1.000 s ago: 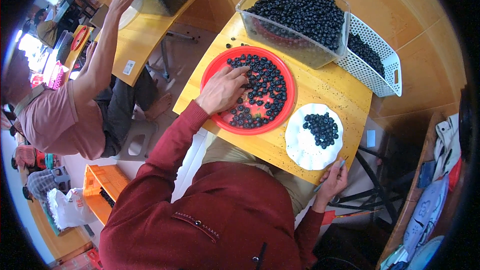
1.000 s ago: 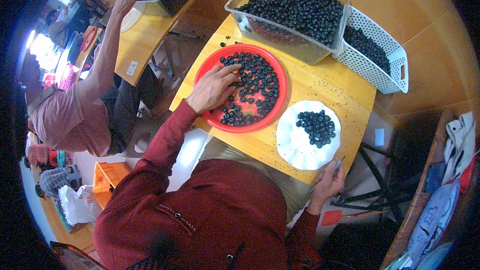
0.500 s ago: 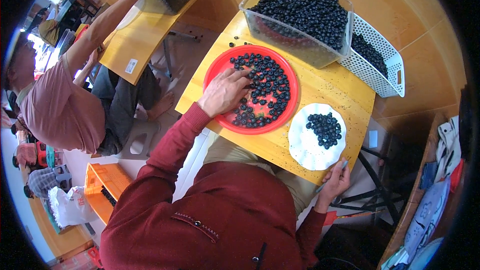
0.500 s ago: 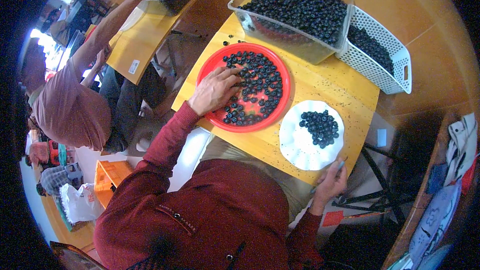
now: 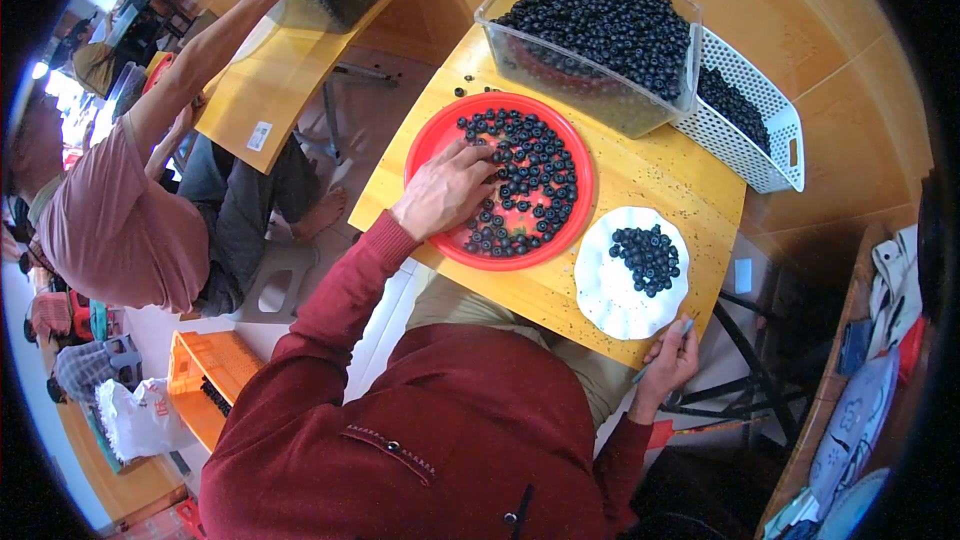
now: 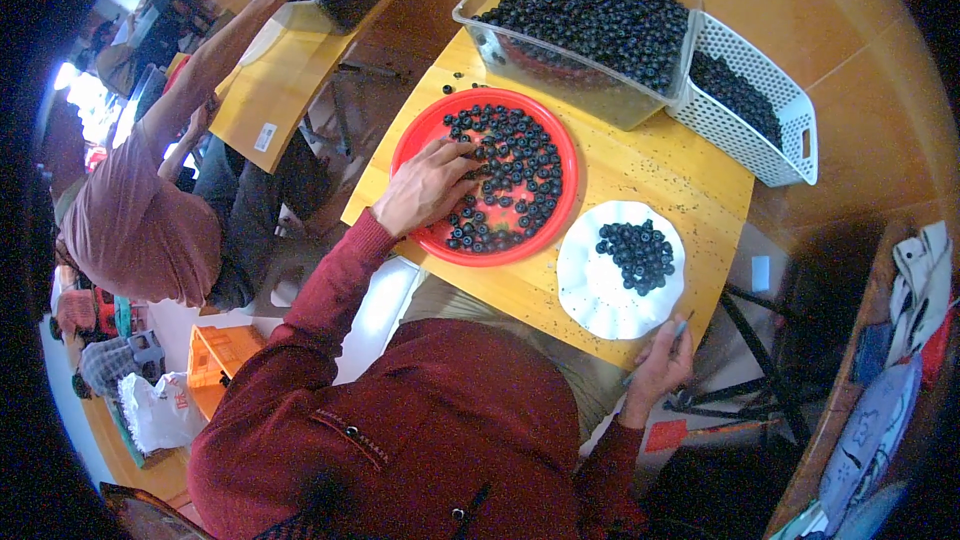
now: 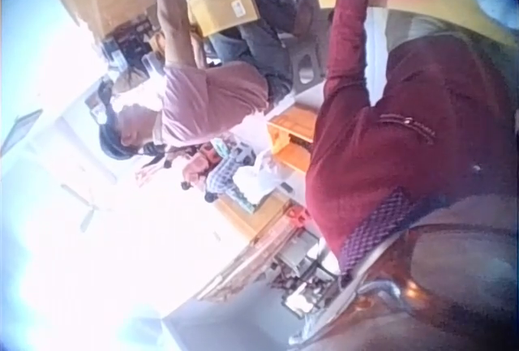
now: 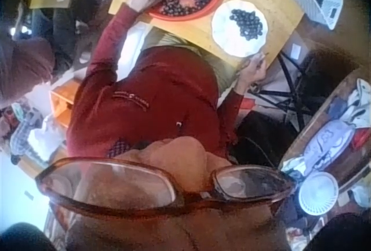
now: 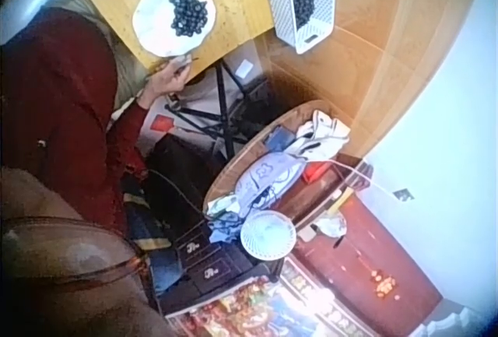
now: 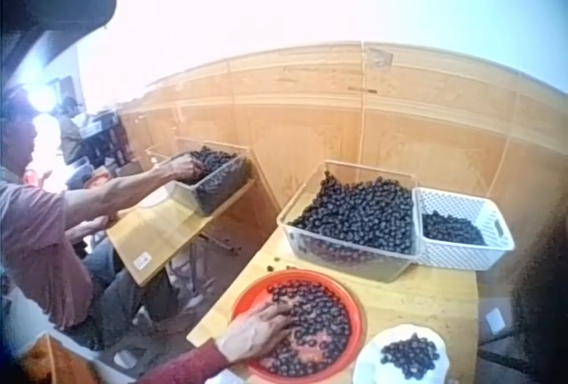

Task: The recorder is sorting and cleaning small dark berries on a plate and red tray at a table.

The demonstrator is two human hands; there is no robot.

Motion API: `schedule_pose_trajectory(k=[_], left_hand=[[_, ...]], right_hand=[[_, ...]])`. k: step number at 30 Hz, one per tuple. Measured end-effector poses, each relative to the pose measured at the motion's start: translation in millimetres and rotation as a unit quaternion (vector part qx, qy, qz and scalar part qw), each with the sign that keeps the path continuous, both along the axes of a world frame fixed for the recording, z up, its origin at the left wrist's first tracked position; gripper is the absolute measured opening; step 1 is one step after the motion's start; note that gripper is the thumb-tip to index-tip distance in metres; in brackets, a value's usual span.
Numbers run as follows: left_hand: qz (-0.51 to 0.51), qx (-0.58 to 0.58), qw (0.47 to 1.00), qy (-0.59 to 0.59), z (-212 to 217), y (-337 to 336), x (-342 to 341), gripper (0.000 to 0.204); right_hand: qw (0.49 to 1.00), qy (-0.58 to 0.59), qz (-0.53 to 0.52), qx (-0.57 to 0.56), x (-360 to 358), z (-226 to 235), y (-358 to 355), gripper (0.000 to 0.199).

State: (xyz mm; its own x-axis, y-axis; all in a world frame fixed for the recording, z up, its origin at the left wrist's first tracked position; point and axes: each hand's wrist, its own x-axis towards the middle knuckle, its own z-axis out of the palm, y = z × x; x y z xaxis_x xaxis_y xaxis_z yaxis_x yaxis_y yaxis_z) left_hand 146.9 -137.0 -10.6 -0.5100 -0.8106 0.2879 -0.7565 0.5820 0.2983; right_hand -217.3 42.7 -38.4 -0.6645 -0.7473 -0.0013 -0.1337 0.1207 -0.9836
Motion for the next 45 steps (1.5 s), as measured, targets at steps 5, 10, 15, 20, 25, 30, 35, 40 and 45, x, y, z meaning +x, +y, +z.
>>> schedule_pose_trajectory(k=[5,10,15,20,25,30,35,40,45], left_hand=[[-0.001,-0.023,1.0,0.012,0,3,0,0.027],[-0.009,-0.019,0.999,0.044,1,17,-5,0.031],[-0.039,-0.014,0.999,0.033,9,32,-15,0.044],[-0.051,-0.01,0.998,0.02,7,30,-15,0.047],[-0.05,-0.018,0.998,0.026,4,27,-15,0.042],[-0.047,-0.02,0.998,0.03,4,24,-16,0.038],[-0.05,-0.03,0.998,0.025,4,16,-11,0.033],[-0.028,-0.058,0.998,0.018,1,3,-8,0.032],[-0.004,-0.061,0.998,0.02,0,-2,-1,0.033]], right_hand=[[1.0,-0.001,0.01,0.003,-1,0,0,0.021],[1.0,-0.006,0.012,0.005,2,2,-1,0.021],[1.0,0.003,0.01,0.007,2,2,-1,0.021],[1.0,0.005,0.021,0.011,-4,-3,0,0.023],[1.0,0.004,0.012,0.009,-4,-5,1,0.022],[1.0,0.014,0.012,0.017,-5,-7,3,0.021],[1.0,0.004,0.0,0.006,3,1,-2,0.019],[1.0,0.0,0.005,0.023,5,8,-3,0.023],[1.0,-0.007,0.005,0.019,4,7,-3,0.025]])
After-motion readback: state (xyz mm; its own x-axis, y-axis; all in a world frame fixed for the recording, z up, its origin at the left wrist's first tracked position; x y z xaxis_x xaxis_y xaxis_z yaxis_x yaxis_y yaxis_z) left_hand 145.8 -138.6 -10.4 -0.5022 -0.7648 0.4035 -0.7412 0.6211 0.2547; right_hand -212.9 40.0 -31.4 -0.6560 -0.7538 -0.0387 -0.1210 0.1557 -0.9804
